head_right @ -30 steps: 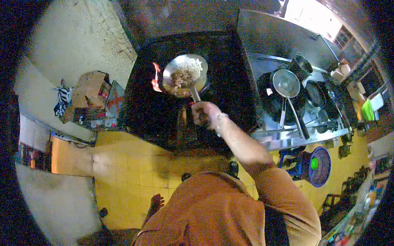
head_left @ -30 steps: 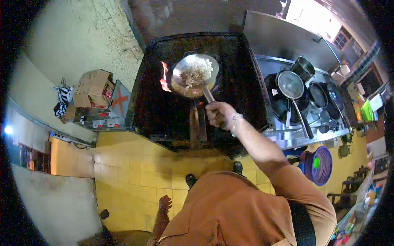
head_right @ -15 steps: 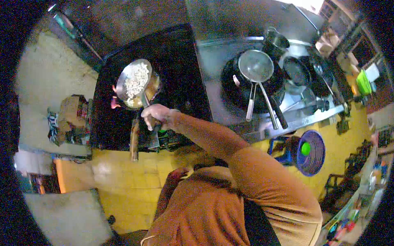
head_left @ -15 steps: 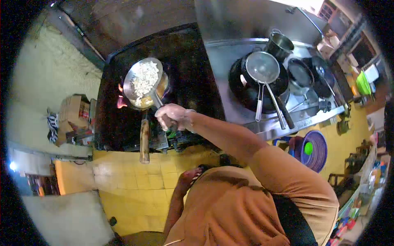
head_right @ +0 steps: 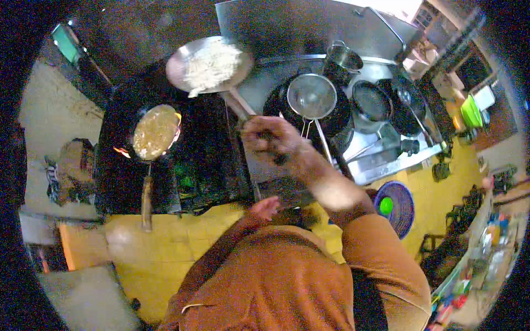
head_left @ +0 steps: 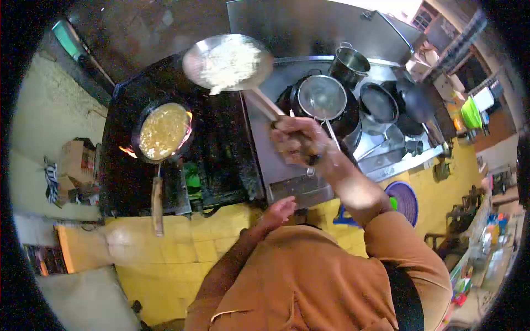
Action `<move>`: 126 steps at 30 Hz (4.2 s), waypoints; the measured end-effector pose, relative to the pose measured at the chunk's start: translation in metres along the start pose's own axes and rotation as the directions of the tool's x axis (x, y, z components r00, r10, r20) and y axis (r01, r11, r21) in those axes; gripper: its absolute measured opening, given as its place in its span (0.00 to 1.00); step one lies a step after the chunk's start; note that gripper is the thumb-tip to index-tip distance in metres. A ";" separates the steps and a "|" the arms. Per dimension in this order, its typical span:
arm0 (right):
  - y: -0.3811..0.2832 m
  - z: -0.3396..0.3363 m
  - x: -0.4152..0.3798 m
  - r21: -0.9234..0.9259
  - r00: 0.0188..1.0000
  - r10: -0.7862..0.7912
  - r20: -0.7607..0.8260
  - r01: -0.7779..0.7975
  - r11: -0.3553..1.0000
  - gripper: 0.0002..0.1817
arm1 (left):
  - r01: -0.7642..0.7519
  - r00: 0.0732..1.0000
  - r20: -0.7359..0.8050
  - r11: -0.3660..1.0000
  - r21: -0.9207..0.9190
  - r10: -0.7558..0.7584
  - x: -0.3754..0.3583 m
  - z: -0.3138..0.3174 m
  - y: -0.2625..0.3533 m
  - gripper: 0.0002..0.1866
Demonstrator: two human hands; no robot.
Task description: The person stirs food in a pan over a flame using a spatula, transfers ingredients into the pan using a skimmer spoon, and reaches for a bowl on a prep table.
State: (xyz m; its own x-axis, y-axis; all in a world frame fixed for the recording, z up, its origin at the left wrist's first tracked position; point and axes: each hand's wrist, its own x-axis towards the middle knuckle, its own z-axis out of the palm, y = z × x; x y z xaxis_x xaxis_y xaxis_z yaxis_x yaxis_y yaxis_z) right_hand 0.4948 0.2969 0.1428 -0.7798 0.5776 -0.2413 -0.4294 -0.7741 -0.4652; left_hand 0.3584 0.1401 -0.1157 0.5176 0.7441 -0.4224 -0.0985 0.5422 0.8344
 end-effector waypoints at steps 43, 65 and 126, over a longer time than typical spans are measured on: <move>-0.116 -0.294 -0.172 -0.886 0.651 -0.648 -0.395 -0.457 0.080 0.21 | 0.063 0.877 -0.476 0.997 -0.035 -0.072 0.169 0.097 0.090 0.06; -0.095 -0.265 -0.173 -0.888 0.697 -0.609 -0.379 -0.459 0.027 0.20 | 0.019 0.859 -0.504 0.991 -0.136 -0.085 0.170 0.103 0.090 0.06; 0.219 0.087 0.298 -0.421 0.887 -0.033 -0.460 -0.186 0.888 0.08 | -0.250 0.335 -0.839 0.818 -0.518 -0.429 -0.493 -0.207 -0.291 0.21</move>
State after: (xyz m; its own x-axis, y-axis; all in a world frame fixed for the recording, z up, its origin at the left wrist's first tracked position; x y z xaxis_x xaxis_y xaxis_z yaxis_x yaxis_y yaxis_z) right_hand 0.1291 0.2768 0.0433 -0.4680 0.6572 -0.5909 -0.0444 -0.6852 -0.7270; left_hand -0.0442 -0.3038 -0.2239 -0.4974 0.3441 -0.7963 -0.6502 0.4598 0.6049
